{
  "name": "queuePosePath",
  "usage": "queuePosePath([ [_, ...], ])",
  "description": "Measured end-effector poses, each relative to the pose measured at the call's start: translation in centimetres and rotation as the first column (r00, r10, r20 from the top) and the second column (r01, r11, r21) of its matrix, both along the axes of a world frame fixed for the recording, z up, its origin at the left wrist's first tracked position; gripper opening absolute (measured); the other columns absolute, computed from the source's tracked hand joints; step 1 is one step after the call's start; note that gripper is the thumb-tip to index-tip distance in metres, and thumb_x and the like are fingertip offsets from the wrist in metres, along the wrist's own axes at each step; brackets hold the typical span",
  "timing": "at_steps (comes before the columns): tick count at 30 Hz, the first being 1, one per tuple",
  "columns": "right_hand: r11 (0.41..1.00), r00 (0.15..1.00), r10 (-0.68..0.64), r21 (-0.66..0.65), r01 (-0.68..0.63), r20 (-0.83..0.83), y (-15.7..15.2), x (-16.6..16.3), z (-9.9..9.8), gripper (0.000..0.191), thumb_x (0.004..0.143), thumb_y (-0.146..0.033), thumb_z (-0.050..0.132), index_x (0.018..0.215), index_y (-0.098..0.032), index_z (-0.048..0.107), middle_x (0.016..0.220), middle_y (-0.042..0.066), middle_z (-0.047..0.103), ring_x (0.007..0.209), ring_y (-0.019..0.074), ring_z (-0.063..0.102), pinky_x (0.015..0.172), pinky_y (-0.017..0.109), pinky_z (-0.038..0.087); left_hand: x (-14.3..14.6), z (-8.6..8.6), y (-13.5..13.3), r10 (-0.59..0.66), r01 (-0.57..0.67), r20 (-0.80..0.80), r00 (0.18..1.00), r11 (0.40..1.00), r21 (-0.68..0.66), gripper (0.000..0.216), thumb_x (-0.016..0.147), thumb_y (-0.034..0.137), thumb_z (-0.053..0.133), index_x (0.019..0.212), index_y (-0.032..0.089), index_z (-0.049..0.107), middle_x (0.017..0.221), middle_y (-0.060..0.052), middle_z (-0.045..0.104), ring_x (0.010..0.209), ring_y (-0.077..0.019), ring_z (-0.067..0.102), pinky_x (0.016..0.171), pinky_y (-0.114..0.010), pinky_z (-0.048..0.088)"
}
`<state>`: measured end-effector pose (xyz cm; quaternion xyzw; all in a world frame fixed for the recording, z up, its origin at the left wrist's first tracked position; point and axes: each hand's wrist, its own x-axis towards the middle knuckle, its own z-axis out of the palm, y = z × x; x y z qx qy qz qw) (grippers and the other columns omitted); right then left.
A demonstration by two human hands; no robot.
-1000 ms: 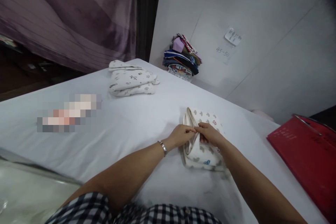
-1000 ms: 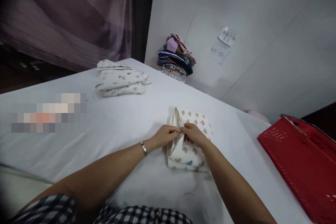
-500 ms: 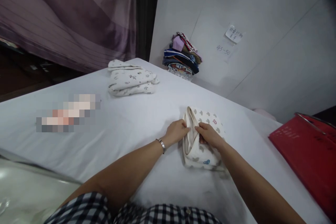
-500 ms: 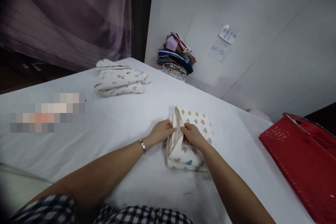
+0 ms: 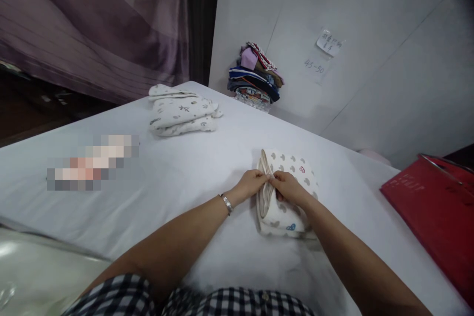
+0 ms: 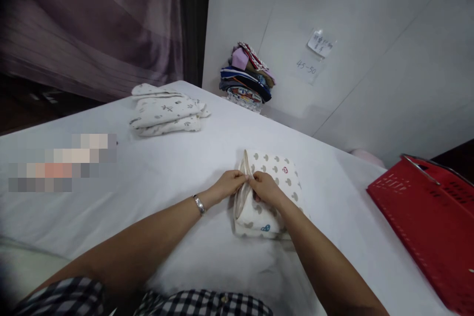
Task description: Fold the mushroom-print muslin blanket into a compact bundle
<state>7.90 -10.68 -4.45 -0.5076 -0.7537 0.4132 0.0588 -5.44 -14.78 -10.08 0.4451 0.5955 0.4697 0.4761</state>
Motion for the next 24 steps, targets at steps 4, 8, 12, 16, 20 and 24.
queuePosePath([
  [4, 0.999, 0.999, -0.029, -0.019, 0.028, -0.031, -0.16, 0.17, 0.07, 0.020, 0.084, -0.025, 0.044, 0.064, -0.020, 0.043, 0.033, -0.007, 0.041, 0.029, 0.0090, 0.039, 0.032, 0.019, 0.026, -0.06, 0.11, -0.05, -0.030, 0.028, -0.085, 0.996, 0.999, -0.022, 0.030, 0.076, 0.042, 0.052, 0.068, 0.014, 0.058, 0.051, 0.002, 0.047, 0.054, -0.0108, 0.045, 0.049, -0.021, 0.033],
  [8, 0.998, 0.998, -0.040, -0.044, 0.037, -0.051, -0.24, 0.37, 0.22, 0.022, 0.086, -0.027, 0.042, 0.065, -0.020, 0.044, 0.033, -0.006, 0.042, 0.029, 0.0087, 0.038, 0.032, 0.018, 0.028, -0.19, 0.47, -0.20, -0.060, 0.058, -0.061, 0.996, 0.998, -0.032, 0.033, 0.075, 0.046, 0.053, 0.064, 0.015, 0.056, 0.049, 0.003, 0.044, 0.052, -0.0105, 0.043, 0.049, -0.021, 0.032],
  [12, 0.998, 0.996, -0.042, -0.055, 0.038, -0.075, -0.11, 0.55, 0.12, 0.021, 0.085, -0.025, 0.042, 0.065, -0.020, 0.045, 0.034, -0.006, 0.044, 0.029, 0.0089, 0.038, 0.032, 0.018, 0.027, -0.29, 0.81, -0.32, -0.074, 0.073, -0.009, 0.997, 0.996, -0.051, 0.035, 0.072, 0.049, 0.058, 0.065, 0.016, 0.056, 0.049, 0.004, 0.043, 0.051, -0.0101, 0.041, 0.049, -0.022, 0.032],
  [16, 0.997, 0.994, -0.028, -0.076, 0.019, -0.109, 0.23, 0.82, -0.41, 0.017, 0.084, -0.025, 0.042, 0.069, -0.019, 0.048, 0.034, -0.005, 0.045, 0.029, 0.0089, 0.038, 0.031, 0.018, 0.026, -0.31, 0.50, -0.27, -0.091, 0.093, 0.045, 0.995, 0.995, -0.044, 0.036, 0.067, 0.050, 0.063, 0.066, 0.015, 0.056, 0.052, 0.005, 0.045, 0.050, -0.0086, 0.039, 0.048, -0.021, 0.030],
  [20, 0.997, 0.993, -0.039, -0.077, 0.030, -0.115, 0.32, 0.90, -0.66, 0.018, 0.084, -0.025, 0.042, 0.068, -0.019, 0.048, 0.033, -0.006, 0.045, 0.028, 0.0085, 0.037, 0.031, 0.017, 0.025, -0.43, 0.11, -0.20, -0.125, 0.129, 0.118, 0.985, 0.991, -0.024, 0.030, 0.067, 0.044, 0.065, 0.068, 0.015, 0.056, 0.052, 0.006, 0.044, 0.048, -0.0070, 0.037, 0.046, -0.020, 0.028],
  [24, 0.995, 0.992, -0.051, -0.089, 0.042, -0.112, 0.01, 0.65, -0.24, 0.021, 0.086, -0.027, 0.042, 0.067, -0.019, 0.048, 0.034, -0.006, 0.045, 0.028, 0.0078, 0.037, 0.031, 0.017, 0.026, -0.52, 0.26, -0.24, -0.155, 0.167, 0.197, 0.968, 0.985, -0.049, 0.023, 0.068, 0.034, 0.061, 0.061, 0.017, 0.047, 0.046, 0.008, 0.037, 0.042, -0.0061, 0.032, 0.043, -0.020, 0.023],
])
